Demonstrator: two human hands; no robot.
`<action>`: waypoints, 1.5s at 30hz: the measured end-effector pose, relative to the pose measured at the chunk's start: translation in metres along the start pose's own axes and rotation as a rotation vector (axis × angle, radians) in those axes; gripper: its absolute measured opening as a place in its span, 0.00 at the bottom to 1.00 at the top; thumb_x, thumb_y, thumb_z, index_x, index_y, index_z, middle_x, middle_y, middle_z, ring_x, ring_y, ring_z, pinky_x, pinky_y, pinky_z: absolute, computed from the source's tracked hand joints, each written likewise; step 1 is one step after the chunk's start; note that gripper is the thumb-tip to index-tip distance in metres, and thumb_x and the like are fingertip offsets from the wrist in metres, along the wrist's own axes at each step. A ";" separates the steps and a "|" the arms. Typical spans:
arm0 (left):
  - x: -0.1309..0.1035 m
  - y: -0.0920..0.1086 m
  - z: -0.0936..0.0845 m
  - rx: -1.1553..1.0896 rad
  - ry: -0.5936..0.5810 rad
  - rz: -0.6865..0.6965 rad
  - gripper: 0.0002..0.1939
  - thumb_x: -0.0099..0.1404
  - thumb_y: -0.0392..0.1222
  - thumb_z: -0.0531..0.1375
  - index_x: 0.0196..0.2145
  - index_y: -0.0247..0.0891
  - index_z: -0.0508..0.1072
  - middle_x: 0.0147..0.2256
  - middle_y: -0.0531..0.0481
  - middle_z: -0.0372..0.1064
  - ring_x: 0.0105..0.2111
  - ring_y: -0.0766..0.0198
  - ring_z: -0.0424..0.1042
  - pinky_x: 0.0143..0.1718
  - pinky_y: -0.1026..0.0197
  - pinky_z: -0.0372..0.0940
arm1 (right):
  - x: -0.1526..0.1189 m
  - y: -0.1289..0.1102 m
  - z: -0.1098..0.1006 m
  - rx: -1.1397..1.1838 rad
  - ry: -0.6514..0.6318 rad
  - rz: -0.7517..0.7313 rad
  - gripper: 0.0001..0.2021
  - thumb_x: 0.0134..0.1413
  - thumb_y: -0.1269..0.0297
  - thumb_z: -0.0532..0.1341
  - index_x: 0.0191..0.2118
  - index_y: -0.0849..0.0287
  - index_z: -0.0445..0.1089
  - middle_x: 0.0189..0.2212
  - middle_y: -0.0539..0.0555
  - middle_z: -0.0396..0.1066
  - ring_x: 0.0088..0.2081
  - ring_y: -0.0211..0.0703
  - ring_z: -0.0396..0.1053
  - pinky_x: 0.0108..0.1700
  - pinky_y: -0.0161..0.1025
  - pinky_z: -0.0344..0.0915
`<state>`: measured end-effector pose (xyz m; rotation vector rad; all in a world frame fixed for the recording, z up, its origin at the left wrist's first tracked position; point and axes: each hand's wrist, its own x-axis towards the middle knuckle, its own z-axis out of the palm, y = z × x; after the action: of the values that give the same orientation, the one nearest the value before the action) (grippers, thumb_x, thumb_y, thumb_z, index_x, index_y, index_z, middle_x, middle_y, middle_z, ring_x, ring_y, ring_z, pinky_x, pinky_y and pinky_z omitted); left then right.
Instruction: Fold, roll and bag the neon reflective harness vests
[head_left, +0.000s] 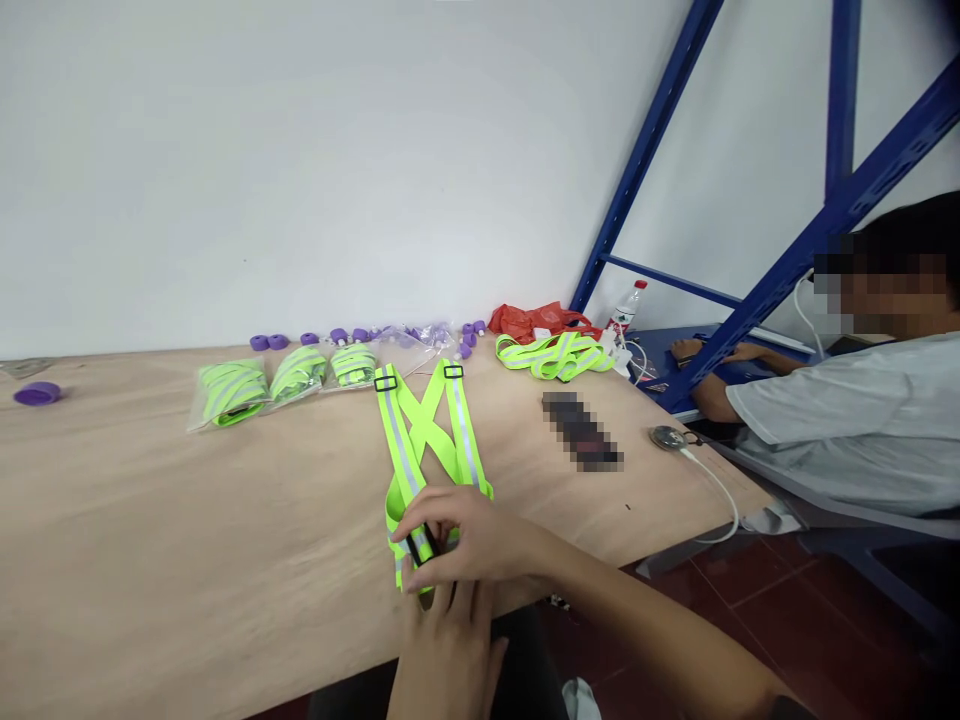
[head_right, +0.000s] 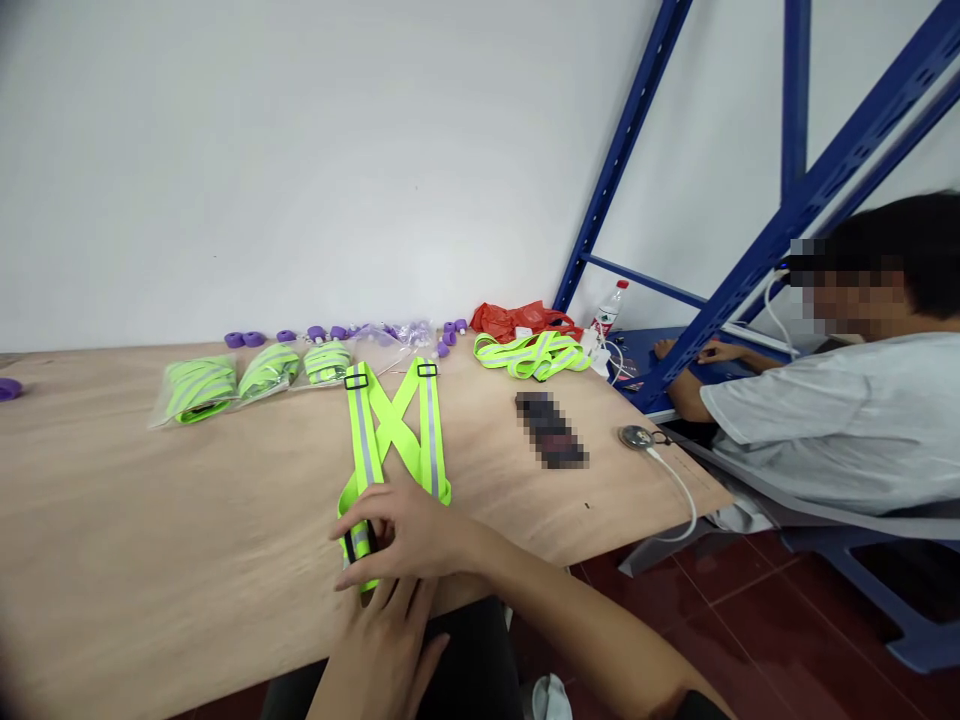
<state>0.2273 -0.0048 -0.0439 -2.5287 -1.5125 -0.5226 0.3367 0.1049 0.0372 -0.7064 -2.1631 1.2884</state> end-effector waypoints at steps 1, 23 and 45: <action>-0.001 0.001 0.002 -0.021 -0.018 -0.023 0.25 0.66 0.51 0.60 0.57 0.41 0.72 0.51 0.39 0.74 0.52 0.38 0.70 0.50 0.32 0.64 | 0.004 0.002 0.004 -0.011 -0.037 0.013 0.20 0.41 0.59 0.77 0.42 0.57 0.78 0.35 0.49 0.70 0.34 0.36 0.66 0.34 0.31 0.62; -0.006 -0.025 -0.068 -0.719 0.008 0.055 0.15 0.68 0.30 0.56 0.49 0.42 0.73 0.43 0.52 0.79 0.39 0.60 0.78 0.43 0.59 0.73 | 0.008 0.030 0.029 -0.193 -0.175 -0.029 0.19 0.47 0.59 0.74 0.45 0.59 0.76 0.40 0.53 0.70 0.36 0.39 0.68 0.43 0.37 0.68; 0.004 -0.095 -0.055 -0.506 0.021 0.149 0.10 0.73 0.34 0.54 0.42 0.39 0.76 0.46 0.45 0.75 0.50 0.57 0.72 0.51 0.53 0.70 | 0.002 0.019 0.018 -0.053 -0.224 -0.104 0.40 0.42 0.83 0.55 0.65 0.58 0.59 0.62 0.60 0.63 0.63 0.47 0.61 0.62 0.46 0.62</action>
<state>0.1338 0.0273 0.0036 -2.9571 -1.2959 -1.0137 0.3270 0.1027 0.0131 -0.4821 -2.3857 1.3136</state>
